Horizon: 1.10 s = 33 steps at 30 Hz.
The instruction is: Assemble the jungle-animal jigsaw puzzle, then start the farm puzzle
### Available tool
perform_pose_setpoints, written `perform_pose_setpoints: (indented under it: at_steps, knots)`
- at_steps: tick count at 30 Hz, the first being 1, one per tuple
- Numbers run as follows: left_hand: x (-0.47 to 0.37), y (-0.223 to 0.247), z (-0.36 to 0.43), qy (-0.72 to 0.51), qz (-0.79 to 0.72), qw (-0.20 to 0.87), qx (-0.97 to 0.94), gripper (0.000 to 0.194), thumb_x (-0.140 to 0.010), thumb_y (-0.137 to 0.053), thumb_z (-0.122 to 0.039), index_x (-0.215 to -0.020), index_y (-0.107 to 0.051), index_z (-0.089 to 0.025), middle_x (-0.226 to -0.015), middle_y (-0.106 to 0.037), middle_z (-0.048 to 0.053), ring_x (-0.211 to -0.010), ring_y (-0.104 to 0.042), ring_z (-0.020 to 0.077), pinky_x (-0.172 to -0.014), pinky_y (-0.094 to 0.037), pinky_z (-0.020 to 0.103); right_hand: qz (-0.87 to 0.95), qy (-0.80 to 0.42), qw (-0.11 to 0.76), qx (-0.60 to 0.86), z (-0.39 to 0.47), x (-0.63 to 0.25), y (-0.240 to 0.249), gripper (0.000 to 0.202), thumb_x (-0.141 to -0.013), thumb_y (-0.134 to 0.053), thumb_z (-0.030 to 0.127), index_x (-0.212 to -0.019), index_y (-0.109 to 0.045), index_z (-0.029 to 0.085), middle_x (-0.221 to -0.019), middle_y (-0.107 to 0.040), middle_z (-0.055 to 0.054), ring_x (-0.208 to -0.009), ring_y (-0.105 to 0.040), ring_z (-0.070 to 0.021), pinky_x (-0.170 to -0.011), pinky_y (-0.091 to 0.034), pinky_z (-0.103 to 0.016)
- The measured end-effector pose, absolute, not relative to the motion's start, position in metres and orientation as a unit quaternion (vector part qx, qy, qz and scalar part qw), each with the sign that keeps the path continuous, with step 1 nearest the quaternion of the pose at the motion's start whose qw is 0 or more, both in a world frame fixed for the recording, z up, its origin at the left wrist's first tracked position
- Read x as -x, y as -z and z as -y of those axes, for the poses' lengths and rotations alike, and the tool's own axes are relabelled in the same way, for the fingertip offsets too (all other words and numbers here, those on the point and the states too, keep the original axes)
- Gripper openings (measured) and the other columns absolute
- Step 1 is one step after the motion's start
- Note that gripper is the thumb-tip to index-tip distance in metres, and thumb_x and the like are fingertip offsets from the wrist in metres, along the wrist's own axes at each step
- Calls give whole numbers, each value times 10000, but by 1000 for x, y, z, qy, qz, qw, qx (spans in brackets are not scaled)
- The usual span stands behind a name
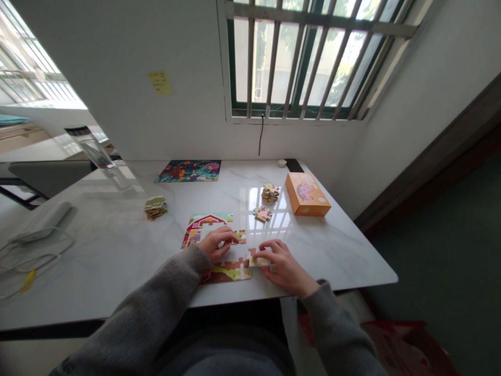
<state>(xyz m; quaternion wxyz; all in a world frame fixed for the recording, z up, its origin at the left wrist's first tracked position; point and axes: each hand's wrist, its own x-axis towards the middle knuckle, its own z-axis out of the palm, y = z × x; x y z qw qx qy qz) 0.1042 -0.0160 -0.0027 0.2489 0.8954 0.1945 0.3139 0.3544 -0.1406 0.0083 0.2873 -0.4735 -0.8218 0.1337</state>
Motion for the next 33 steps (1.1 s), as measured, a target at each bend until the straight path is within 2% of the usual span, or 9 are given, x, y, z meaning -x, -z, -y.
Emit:
perform_pose_setpoints:
  at_steps: [9, 15, 20, 22, 25, 29, 33]
  knots:
    - [-104, 13, 14, -283, -224, 254, -897, 312, -738, -450, 19, -721, -695, -174, -789, -633, 29, -765, -608, 153, -752, -513, 278, 832, -141, 246, 476, 158, -354, -5, 423, -848, -629, 99, -1198, -670, 331, -1187, -615, -67, -1161, -525, -259, -1024, -440, -460]
    - [-103, 5, 17, -290, -204, 305, -884, 351, -755, -432, 45, -720, -710, -165, -793, -648, 28, -741, -621, 145, -730, -504, 263, 828, -153, 237, 485, 160, -355, -8, 390, -856, -627, 108, -1171, -687, 329, -1198, -617, -60, -1159, -524, -254, -1026, -420, -455]
    - [-108, -6, 33, -270, -173, 376, -869, 386, -773, -421, 48, -803, -744, -162, -832, -666, 26, -723, -621, 130, -738, -522, 259, 830, -153, 234, 483, 161, -355, -8, 367, -859, -621, 101, -1142, -700, 319, -1190, -622, -60, -1154, -531, -251, -1022, -422, -452]
    - [-113, -5, 41, -252, -145, 388, -875, 402, -787, -434, 34, -883, -759, -181, -932, -688, 35, -819, -647, 140, -818, -536, 272, 831, -153, 234, 481, 161, -355, -8, 378, -856, -626, 103, -1150, -699, 330, -1186, -622, -58, -1152, -533, -252, -1021, -426, -455]
    - [-121, 2, 49, -222, -98, 362, -900, 424, -793, -460, 18, -970, -766, -216, -1038, -707, 45, -968, -650, 168, -945, -519, 321, 828, -159, 234, 484, 162, -357, -8, 448, -849, -627, 111, -1233, -659, 337, -1230, -600, -66, -1193, -516, -263, -1047, -428, -465]
    - [-124, 13, 50, -203, -95, 327, -918, 436, -765, -482, 15, -972, -769, -240, -1067, -710, 40, -980, -639, 181, -980, -511, 358, 807, -173, 247, 509, 163, -370, -8, 576, -859, -611, 139, -1406, -517, 294, -1334, -545, -101, -1269, -471, -276, -1093, -429, -475]
    - [-124, 15, 50, -189, -98, 316, -925, 406, -797, -527, -37, -1042, -764, -258, -1089, -685, 54, -982, -632, 193, -962, -519, 355, 800, -177, 242, 519, 162, -389, -6, 489, -891, -606, 186, -1369, -555, 278, -1294, -573, -107, -1230, -507, -275, -1068, -473, -468]
